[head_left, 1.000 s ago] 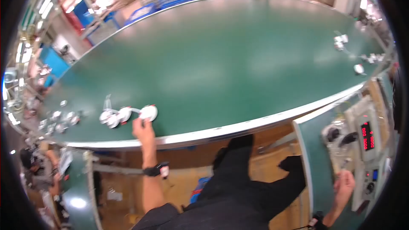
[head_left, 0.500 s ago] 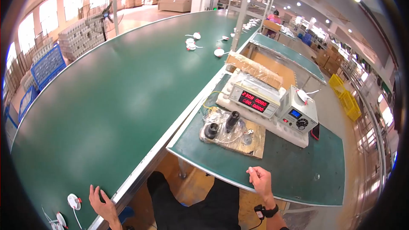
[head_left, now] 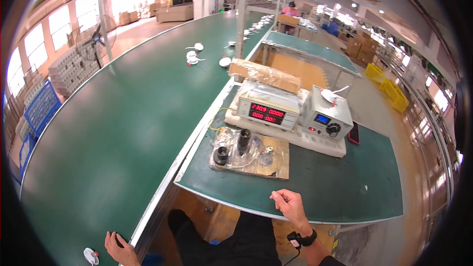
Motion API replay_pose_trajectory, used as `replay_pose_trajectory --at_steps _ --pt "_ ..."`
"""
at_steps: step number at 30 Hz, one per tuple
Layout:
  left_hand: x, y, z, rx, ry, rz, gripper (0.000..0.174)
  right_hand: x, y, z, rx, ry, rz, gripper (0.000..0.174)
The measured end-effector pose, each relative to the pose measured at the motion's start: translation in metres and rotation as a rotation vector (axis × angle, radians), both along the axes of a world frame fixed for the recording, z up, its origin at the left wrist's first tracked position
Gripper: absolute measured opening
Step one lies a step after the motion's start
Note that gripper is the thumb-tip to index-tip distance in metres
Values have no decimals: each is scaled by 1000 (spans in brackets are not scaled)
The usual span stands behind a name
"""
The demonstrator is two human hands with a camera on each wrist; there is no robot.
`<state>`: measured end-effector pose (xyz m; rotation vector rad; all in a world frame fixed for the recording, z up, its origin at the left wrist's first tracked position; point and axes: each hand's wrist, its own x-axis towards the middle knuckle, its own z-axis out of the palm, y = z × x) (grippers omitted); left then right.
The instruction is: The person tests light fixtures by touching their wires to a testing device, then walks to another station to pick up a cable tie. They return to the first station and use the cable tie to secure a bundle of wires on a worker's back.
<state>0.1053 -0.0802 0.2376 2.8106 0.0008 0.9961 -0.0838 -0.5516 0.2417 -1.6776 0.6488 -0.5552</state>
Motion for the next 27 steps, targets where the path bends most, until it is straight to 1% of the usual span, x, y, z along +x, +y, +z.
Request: replay_pose_trajectory --at_steps 1,3,4,5,6,7,8,9,10,11,13,14,17,20,21,22,23,24,25,26,27 --pt "0 0 -2 10 -3 -9 27 -1 -5 2 25 -9 10 25" --pt "21 30 -51 -76 -34 -57 24 -4 -11 13 108 -16 12 27" --pt "28 58 -74 -86 -19 -100 23 -4 -18 22 129 -64 -28 30" --pt "25 54 -59 -118 -50 -161 24 -6 -23 36 92 -159 -48 32" --pt "20 28 -36 -155 -60 -230 25 -12 -33 47 7 -204 -111 35" --pt "14 7 -23 -201 -53 -300 26 -21 -37 68 -17 -229 -221 37" --pt "16 -2 -16 -346 -86 -450 28 -31 -49 73 13 -402 -239 38" --pt "14 -21 -2 -393 -52 -468 28 -39 -57 84 84 -565 -281 38" --pt "7 -38 23 -444 -40 -471 27 -48 -66 94 146 -707 -288 37" --pt "4 -49 43 -502 -43 -459 27 -58 -69 98 190 -737 -301 35" --pt "7 -56 68 -610 53 -529 26 -74 -76 104 282 -813 -299 34" --pt "8 -61 75 -655 104 -564 26 -83 -75 104 287 -804 -304 33" --pt "10 -83 78 -717 156 -670 25 -108 -75 95 261 -776 -346 33" --pt "5 -93 80 -677 275 -746 30 -142 -78 95 247 -760 -392 30" --pt "9 -95 76 -745 328 -768 28 -154 -81 97 247 -762 -373 30" --pt "15 -93 69 -816 354 -761 27 -168 -79 104 204 -735 -368 26" --pt "20 -84 65 -891 352 -720 25 -181 -80 109 187 -707 -452 20" --pt "20 -82 68 -920 340 -706 25 -199 -79 118 200 -720 -437 14" --pt "20 -85 74 -945 335 -690 25 -223 -86 115 177 -768 -474 10" --pt "21 -88 77 -1002 329 -664 23 -250 -90 117 232 -851 -448 8" --pt "24 -89 78 -1056 337 -650 21 -264 -82 130 182 -921 -510 10"
